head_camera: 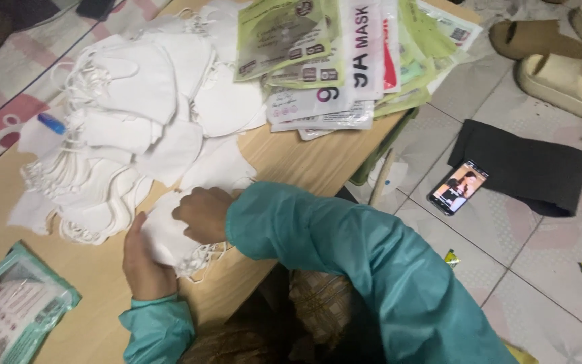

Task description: Sorting and stacking white face masks on a low table.

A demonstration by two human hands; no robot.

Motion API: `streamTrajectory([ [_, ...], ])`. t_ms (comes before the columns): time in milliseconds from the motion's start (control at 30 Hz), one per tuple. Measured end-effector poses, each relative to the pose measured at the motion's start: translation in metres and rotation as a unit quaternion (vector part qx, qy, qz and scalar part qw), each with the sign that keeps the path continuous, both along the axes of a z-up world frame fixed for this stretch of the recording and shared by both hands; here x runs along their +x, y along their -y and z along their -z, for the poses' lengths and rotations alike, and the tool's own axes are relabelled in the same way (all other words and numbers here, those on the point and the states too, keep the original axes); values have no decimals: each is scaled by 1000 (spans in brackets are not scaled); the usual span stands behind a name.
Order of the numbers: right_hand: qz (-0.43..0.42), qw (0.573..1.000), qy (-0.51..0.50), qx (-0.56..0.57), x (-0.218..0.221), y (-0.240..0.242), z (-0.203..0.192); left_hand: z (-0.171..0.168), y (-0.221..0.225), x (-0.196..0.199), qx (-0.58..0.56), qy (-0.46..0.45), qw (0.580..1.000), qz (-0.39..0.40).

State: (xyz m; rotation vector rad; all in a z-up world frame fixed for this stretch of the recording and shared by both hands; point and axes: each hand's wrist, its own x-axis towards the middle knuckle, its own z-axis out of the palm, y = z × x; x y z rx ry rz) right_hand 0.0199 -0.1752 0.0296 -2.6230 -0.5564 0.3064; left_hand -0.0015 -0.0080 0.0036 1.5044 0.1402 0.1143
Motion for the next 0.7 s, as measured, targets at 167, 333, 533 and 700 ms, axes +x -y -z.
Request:
streamTrajectory([
  [167,57,994,28,91,19,22,15,60,-36,11,-11,80,997,9],
  [333,169,981,72,61,31,57,30,50,-43,19,-204,-1,979,-13],
  [533,143,985,16,-92,29,65,34,52,-46,24,-285,-68,955,-44],
  [700,133,978,59,-147,36,68,51,56,-47,25,-249,-55,966,-37],
])
